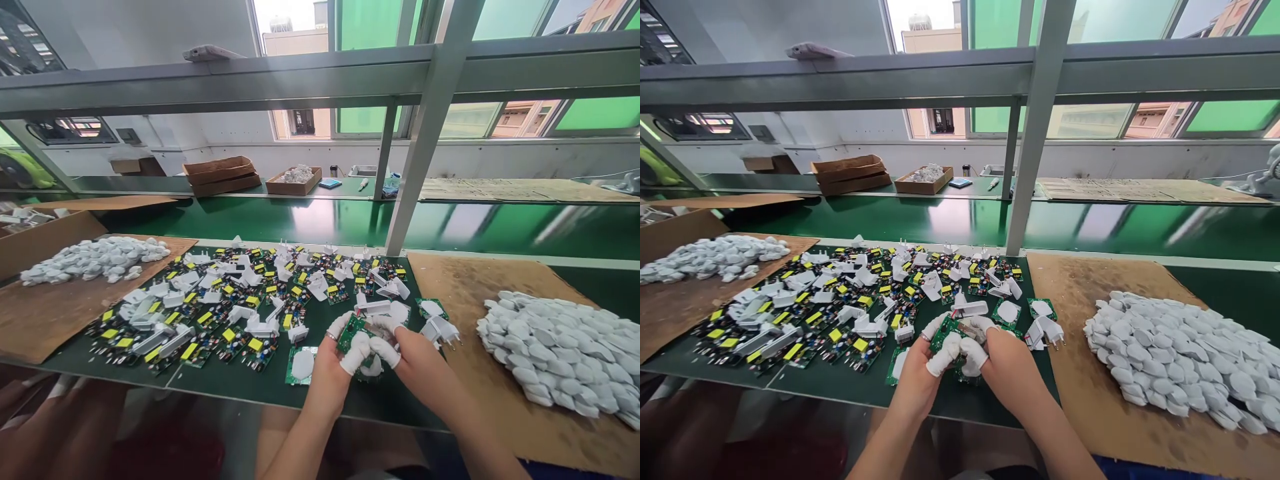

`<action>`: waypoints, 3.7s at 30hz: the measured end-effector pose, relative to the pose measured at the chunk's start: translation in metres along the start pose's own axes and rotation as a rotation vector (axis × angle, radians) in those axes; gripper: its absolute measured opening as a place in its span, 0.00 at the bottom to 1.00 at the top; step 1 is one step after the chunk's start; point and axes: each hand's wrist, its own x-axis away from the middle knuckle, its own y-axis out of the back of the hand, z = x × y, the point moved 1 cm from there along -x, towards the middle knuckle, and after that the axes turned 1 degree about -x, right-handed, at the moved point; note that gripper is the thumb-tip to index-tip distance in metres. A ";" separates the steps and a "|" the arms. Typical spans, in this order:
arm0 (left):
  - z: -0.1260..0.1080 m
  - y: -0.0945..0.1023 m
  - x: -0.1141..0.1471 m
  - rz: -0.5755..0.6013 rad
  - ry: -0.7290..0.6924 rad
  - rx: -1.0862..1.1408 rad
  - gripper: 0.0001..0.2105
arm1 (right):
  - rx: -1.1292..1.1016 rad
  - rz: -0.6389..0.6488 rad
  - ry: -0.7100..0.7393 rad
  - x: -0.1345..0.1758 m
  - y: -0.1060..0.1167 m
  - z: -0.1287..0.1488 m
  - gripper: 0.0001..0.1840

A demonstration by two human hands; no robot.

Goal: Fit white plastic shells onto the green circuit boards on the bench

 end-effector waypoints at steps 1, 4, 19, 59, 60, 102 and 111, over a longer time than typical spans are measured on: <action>-0.001 0.000 0.000 0.007 0.013 0.007 0.24 | -0.076 0.047 -0.001 0.000 -0.002 0.000 0.14; -0.003 0.003 -0.001 0.022 0.059 0.005 0.24 | -0.252 0.098 0.042 0.000 -0.007 0.003 0.14; 0.002 0.008 -0.002 -0.028 0.028 -0.065 0.24 | -1.036 0.021 -0.027 -0.011 -0.033 0.015 0.18; 0.010 0.017 -0.012 -0.068 0.013 0.012 0.18 | -0.981 0.080 -0.008 -0.012 -0.043 0.014 0.22; 0.010 0.017 -0.012 -0.064 0.029 0.012 0.18 | -0.961 0.100 0.000 -0.012 -0.042 0.012 0.22; -0.038 -0.017 -0.119 0.175 -0.117 -1.922 0.05 | 0.617 -0.033 -0.707 0.005 0.112 -0.137 0.08; -0.020 -0.029 -0.125 0.104 -0.111 -1.834 0.08 | 0.657 0.025 -0.654 -0.013 0.109 -0.152 0.12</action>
